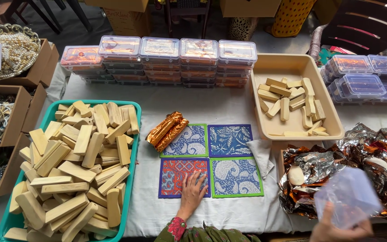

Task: The person wraps a wooden block in orange foil and places it into a clear plastic container, then wipes the container with a white cloth. They stack the container with others and proceed to wipe a wooden block with the cloth before wrapping it in silver foil.

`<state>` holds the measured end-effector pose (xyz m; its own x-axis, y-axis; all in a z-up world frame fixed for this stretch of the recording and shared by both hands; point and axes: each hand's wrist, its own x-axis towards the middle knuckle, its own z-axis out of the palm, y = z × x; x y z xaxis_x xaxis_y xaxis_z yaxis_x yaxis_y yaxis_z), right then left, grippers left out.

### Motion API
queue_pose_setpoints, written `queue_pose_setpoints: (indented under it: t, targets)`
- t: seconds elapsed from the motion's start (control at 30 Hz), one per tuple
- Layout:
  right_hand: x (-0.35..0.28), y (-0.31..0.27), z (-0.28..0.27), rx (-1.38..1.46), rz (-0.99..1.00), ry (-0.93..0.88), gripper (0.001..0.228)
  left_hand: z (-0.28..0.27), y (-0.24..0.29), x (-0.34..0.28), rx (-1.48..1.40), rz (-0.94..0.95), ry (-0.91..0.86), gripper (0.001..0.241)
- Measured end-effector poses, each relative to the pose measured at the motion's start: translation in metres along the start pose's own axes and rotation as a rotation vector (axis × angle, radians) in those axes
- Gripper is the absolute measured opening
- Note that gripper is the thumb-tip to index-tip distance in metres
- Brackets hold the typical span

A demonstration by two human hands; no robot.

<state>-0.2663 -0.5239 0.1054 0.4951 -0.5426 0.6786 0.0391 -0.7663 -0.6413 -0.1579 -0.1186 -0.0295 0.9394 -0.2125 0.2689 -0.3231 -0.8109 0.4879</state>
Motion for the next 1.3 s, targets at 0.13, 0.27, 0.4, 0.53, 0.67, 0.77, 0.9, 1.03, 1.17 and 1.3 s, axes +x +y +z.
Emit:
queue_pose_setpoints:
  t: [0.13, 0.27, 0.4, 0.53, 0.67, 0.77, 0.9, 1.03, 1.17, 1.3]
  targets:
    - [-0.003, -0.059, 0.093, -0.004, -0.407, -0.196, 0.067, 0.016, -0.010, -0.006, 0.035, -0.001, -0.026, 0.059]
    - [-0.036, -0.095, 0.164, 0.146, -0.647, -0.416, 0.063, -0.004, -0.004, -0.005, -0.275, -0.072, 0.147, 0.087]
    - [-0.078, -0.121, 0.204, 0.076, -0.676, -0.906, 0.071, -0.010, -0.003, -0.006, -0.356, -0.129, 0.268, 0.093]
    - [-0.086, -0.124, 0.209, 0.097, -0.568, -1.122, 0.068, 0.003, -0.009, -0.006, -0.276, -0.179, 0.234, 0.087]
    - [-0.067, -0.074, 0.233, 0.105, -0.319, -0.977, 0.056, 0.004, -0.008, -0.003, -0.219, -0.139, 0.226, 0.085]
    - [-0.046, -0.025, 0.251, -0.048, -0.179, -0.723, 0.062, 0.001, -0.006, 0.002, -0.214, -0.148, 0.223, 0.093]
    - [-0.027, 0.015, 0.265, -0.319, -0.133, -0.698, 0.056, -0.007, -0.005, 0.021, -0.146, -0.113, 0.231, 0.097]
    - [0.002, 0.004, 0.267, -0.482, 0.053, -0.790, 0.025, -0.003, -0.005, 0.031, -0.192, -0.173, 0.125, 0.084]
    - [0.006, -0.074, 0.259, -0.137, 0.065, -0.713, 0.026, -0.012, 0.005, 0.052, -0.152, -0.197, 0.180, 0.080]
    - [-0.047, -0.103, 0.268, -0.021, -0.511, -1.000, 0.051, -0.009, 0.005, 0.046, -0.219, -0.251, 0.236, 0.084]
